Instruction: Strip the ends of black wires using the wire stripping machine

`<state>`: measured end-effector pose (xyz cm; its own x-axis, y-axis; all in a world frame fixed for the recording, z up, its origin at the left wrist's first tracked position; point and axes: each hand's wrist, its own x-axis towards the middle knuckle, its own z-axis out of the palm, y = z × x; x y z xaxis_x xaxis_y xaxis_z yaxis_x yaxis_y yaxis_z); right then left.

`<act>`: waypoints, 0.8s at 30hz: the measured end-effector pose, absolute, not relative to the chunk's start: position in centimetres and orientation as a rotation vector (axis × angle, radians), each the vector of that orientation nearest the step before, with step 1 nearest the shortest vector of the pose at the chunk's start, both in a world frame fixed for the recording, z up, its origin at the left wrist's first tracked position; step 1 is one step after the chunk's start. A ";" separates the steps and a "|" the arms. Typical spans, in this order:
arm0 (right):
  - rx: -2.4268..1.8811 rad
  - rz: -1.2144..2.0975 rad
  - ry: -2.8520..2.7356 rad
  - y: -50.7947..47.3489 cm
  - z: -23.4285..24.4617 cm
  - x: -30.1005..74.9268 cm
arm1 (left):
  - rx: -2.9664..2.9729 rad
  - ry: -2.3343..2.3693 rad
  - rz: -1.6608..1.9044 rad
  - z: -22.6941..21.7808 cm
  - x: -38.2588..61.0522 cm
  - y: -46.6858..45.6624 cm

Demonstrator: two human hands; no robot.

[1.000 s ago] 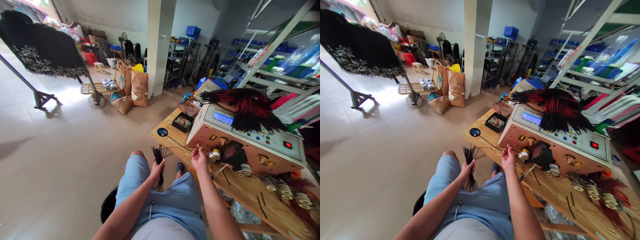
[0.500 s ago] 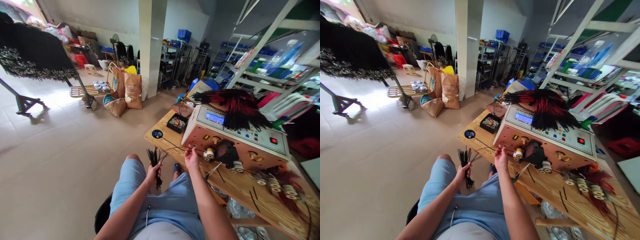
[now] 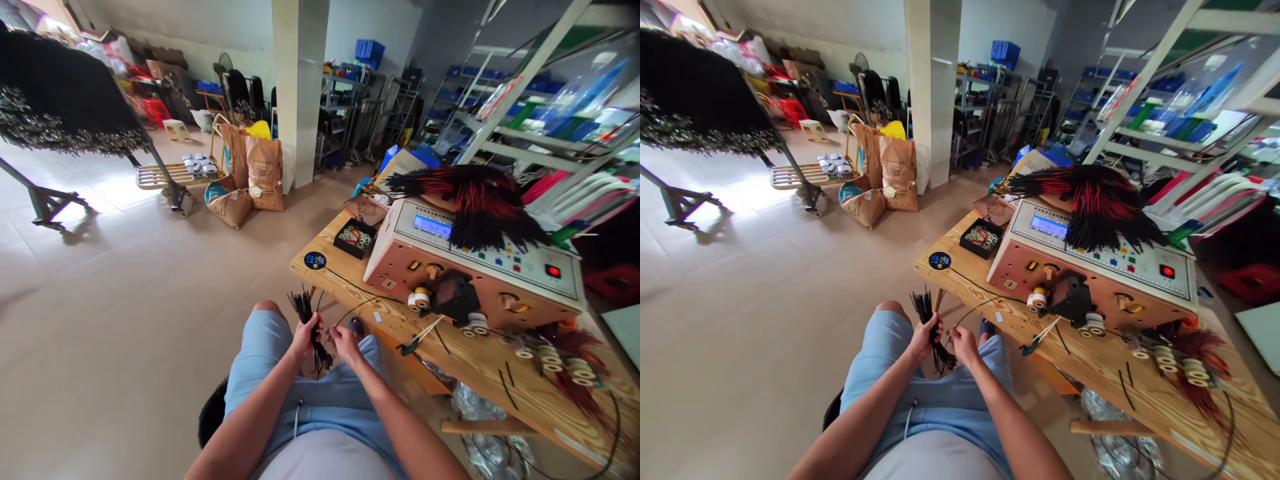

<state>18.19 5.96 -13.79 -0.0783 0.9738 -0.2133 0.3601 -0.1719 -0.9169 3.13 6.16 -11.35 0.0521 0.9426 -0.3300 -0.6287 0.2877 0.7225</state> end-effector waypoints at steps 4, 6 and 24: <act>-1.580 1.138 -2.008 3.5 -13.9 17.5 | 0.575 1.031 1.268 -11.8 3.9 6.0; -1.589 1.157 -2.101 2.8 -13.9 17.4 | 0.648 1.056 1.254 -12.0 4.2 5.8; -1.453 1.333 -1.295 5.6 -12.6 21.7 | 0.554 1.061 1.269 -12.3 3.9 5.8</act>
